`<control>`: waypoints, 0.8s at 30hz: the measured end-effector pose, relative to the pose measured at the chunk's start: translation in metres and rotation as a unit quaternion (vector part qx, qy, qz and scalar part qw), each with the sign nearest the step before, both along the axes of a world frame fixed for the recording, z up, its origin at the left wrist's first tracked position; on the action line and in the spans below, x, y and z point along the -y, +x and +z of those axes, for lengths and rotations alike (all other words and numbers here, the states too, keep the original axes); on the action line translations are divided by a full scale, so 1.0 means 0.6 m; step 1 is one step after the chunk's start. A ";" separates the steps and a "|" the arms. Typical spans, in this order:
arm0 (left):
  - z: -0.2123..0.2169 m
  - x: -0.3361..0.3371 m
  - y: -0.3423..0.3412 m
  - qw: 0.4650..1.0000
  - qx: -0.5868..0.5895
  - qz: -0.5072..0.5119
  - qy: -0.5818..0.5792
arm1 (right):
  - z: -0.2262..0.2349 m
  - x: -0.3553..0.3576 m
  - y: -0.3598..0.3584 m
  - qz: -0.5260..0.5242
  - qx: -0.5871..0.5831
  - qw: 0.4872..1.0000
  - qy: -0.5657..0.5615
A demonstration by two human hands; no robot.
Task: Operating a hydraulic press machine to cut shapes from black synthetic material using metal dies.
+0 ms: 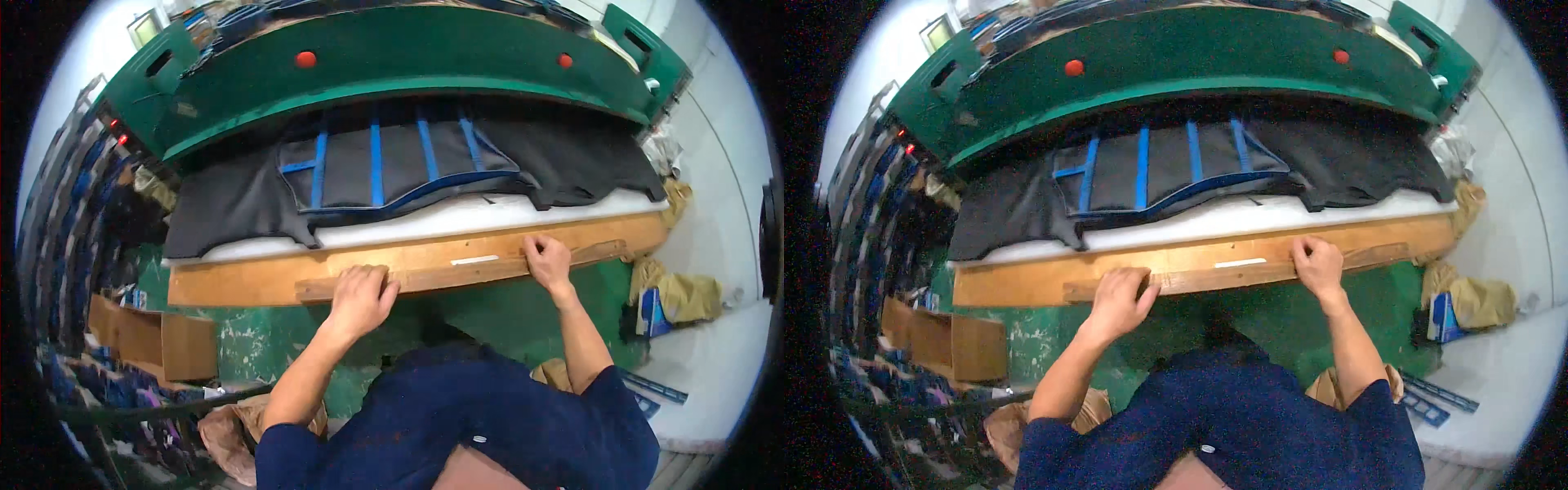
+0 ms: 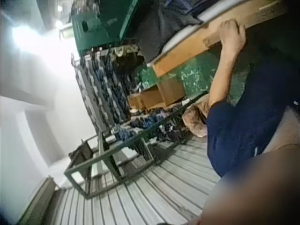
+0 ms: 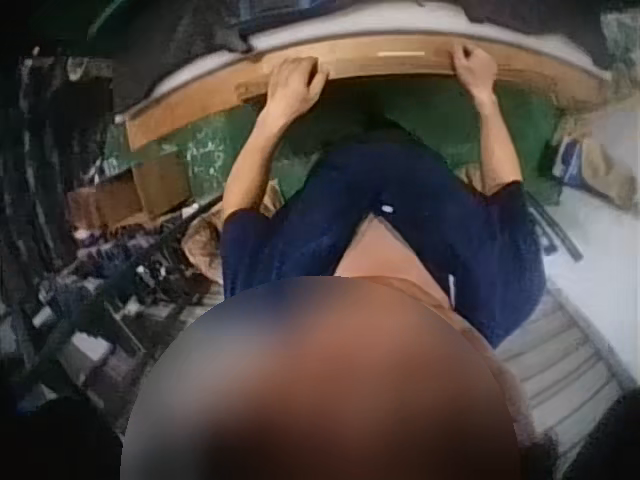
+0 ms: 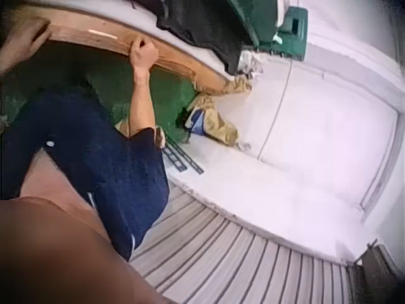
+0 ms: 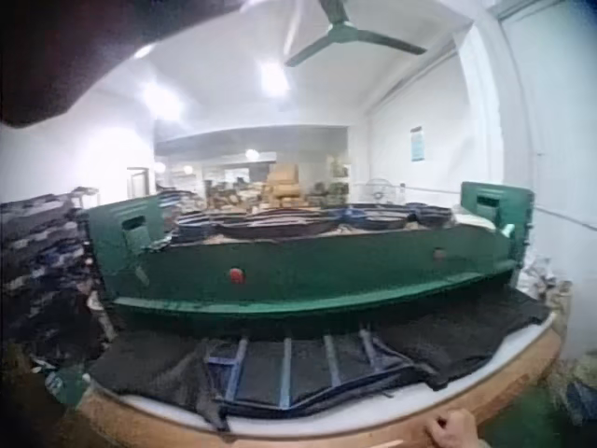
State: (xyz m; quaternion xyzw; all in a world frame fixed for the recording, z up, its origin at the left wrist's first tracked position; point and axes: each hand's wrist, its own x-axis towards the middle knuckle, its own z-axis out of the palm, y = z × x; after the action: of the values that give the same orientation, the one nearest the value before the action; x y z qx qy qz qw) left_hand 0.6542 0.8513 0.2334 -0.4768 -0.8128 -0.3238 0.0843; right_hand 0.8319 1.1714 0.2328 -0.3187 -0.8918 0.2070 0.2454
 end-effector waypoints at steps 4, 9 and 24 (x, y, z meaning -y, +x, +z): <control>0.027 0.057 0.031 0.994 0.098 -0.032 -0.027 | -0.012 0.044 0.057 -0.052 0.007 0.999 0.005; 0.073 0.069 -0.050 0.998 -0.005 0.017 0.065 | -0.003 0.054 0.071 -0.047 -0.021 0.998 0.028; 0.072 0.044 -0.215 0.965 -0.112 0.180 -0.153 | 0.162 0.061 -0.136 0.093 -0.133 0.984 0.077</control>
State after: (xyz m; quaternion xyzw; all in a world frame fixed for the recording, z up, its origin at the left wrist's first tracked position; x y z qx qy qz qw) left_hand 0.5255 0.8246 0.2764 -0.3634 -0.9104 -0.1197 0.1576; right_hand 0.7504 1.1346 0.3300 -0.1841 -0.8903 0.2004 0.3652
